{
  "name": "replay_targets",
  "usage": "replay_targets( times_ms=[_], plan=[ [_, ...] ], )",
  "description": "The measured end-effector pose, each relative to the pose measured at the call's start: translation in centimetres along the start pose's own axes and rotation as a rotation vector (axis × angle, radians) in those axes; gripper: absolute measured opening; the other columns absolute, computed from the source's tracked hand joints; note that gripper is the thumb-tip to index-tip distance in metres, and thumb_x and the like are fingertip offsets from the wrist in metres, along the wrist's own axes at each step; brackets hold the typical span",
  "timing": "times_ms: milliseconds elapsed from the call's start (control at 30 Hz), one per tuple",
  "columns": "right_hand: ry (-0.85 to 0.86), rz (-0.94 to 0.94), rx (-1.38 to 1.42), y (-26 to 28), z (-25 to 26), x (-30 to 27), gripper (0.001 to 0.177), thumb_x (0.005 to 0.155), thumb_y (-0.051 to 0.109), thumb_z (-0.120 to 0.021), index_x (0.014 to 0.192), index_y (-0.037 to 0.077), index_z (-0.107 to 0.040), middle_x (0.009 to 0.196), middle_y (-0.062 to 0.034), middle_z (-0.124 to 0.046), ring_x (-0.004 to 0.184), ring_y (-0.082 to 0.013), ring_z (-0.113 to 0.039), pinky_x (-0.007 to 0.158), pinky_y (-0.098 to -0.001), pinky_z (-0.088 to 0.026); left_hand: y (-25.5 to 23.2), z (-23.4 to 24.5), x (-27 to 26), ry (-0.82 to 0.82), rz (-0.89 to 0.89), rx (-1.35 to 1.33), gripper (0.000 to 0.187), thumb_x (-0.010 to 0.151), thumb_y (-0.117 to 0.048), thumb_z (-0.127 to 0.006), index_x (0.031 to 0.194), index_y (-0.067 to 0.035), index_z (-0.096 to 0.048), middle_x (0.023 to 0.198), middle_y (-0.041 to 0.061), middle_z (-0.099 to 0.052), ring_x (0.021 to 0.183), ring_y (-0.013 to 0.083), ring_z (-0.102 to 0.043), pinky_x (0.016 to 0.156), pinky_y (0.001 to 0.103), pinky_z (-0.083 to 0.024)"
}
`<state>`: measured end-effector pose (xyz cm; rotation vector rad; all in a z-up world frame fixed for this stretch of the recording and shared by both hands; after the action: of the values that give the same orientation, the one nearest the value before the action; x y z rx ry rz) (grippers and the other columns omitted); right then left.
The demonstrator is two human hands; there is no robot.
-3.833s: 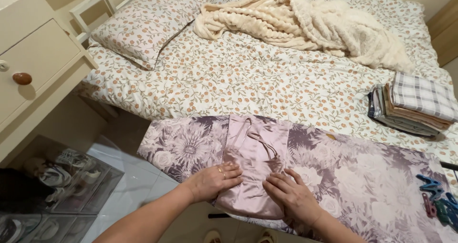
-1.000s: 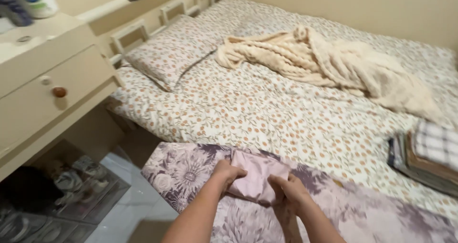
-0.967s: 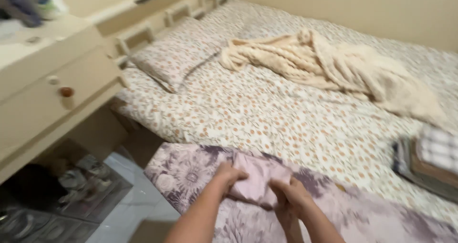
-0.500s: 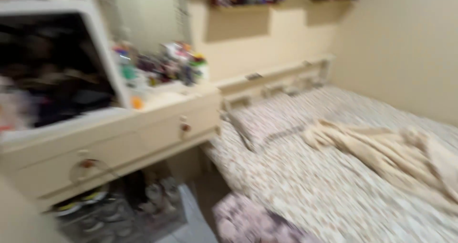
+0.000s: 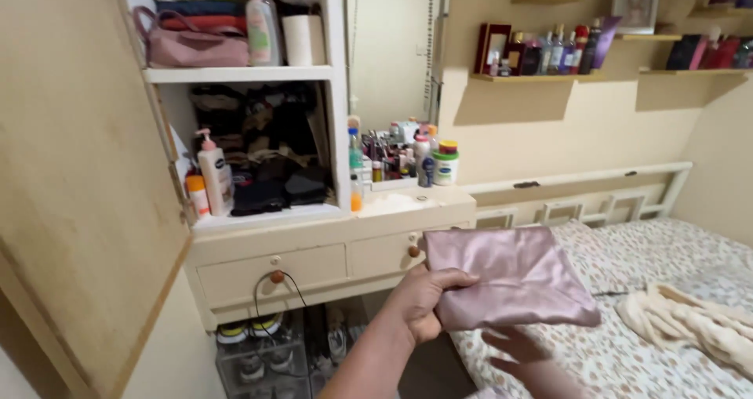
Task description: Fold a light purple silk-like garment and organize items in a closet.
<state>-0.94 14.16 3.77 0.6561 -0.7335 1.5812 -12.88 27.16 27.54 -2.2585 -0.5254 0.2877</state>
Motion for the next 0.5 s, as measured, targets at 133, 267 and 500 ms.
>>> replay_targets(
  times_ms=[133,267,500],
  plan=[
    [-0.007,0.041,-0.159,2.7,2.6,17.3,0.054,0.082,0.044,-0.067,0.123,0.010,-0.066,0.126,-0.0220,-0.065,0.119,-0.0420,-0.059,0.102,-0.0542,-0.043,-0.9,6.5,-0.7,-0.129,-0.025,0.020,0.045,0.080,0.007,-0.071,0.124,-0.002,-0.062,0.107,0.017,-0.074,0.093,0.0314,-0.077,0.079,0.048,-0.067],
    [0.260,-0.187,-0.060,5.7,-0.3,24.2,0.041,0.084,0.038,-0.063,0.118,0.016,-0.071,0.123,-0.0159,-0.068,0.113,-0.0380,-0.062,0.094,-0.0502,-0.046,-3.8,12.8,-1.8,-0.189,-0.013,0.040,0.051,0.078,0.007,-0.073,0.127,-0.003,-0.063,0.108,0.015,-0.076,0.094,0.0309,-0.078,0.078,0.050,-0.067],
    [0.406,-0.136,0.065,11.6,1.4,36.8,0.043,0.087,0.045,-0.059,0.122,0.022,-0.070,0.127,-0.0098,-0.068,0.113,-0.0328,-0.062,0.096,-0.0477,-0.047,-15.3,16.2,-6.1,-0.524,-0.129,0.377,0.058,0.086,-0.036,-0.074,0.135,-0.013,-0.052,0.109,0.009,-0.072,0.085,0.0196,-0.073,0.064,0.035,-0.061]
  ],
)
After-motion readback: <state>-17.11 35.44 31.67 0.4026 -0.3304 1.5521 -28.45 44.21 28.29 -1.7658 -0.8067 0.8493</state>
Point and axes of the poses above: each hand's wrist, its own x-axis towards the middle knuckle, its own z-axis out of the back of the hand, y = z × x, the point moved 5 cm from there along x, towards the middle knuckle
